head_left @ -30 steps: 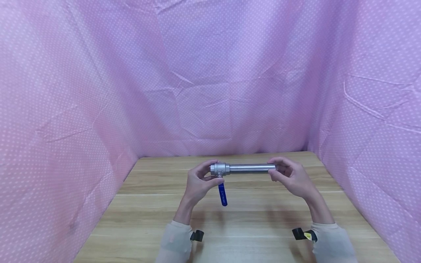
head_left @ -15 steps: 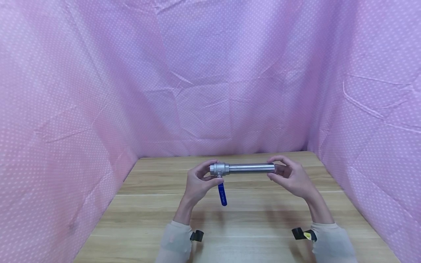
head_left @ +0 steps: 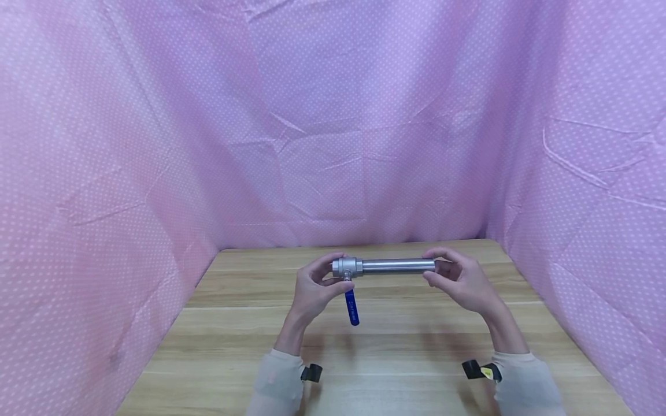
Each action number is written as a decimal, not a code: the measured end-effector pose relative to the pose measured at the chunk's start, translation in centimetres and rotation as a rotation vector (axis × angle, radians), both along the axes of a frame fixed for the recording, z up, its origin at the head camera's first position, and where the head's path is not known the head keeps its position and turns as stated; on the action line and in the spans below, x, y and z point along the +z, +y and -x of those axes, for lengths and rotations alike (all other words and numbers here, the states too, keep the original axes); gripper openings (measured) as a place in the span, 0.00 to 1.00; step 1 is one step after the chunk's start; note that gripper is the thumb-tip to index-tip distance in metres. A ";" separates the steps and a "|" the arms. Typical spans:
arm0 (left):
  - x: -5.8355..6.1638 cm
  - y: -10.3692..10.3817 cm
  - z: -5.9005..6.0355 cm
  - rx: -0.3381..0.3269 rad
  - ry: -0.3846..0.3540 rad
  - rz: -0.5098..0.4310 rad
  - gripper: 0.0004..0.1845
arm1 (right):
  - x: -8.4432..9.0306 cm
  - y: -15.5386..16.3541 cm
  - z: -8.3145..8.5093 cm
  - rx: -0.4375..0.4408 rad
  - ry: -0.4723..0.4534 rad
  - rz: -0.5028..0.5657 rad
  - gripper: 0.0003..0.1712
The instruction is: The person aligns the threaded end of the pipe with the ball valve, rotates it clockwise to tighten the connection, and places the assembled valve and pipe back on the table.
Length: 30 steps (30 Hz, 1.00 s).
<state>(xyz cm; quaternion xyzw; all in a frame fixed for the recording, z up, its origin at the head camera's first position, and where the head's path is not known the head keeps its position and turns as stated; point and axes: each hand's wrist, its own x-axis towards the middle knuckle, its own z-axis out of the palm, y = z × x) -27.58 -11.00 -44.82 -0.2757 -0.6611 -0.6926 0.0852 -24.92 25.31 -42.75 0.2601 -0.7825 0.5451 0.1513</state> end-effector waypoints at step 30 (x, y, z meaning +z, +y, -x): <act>0.1 0.1 -0.2 -0.007 -0.002 0.000 0.36 | 0.0 0.1 0.0 0.030 -0.020 0.027 0.23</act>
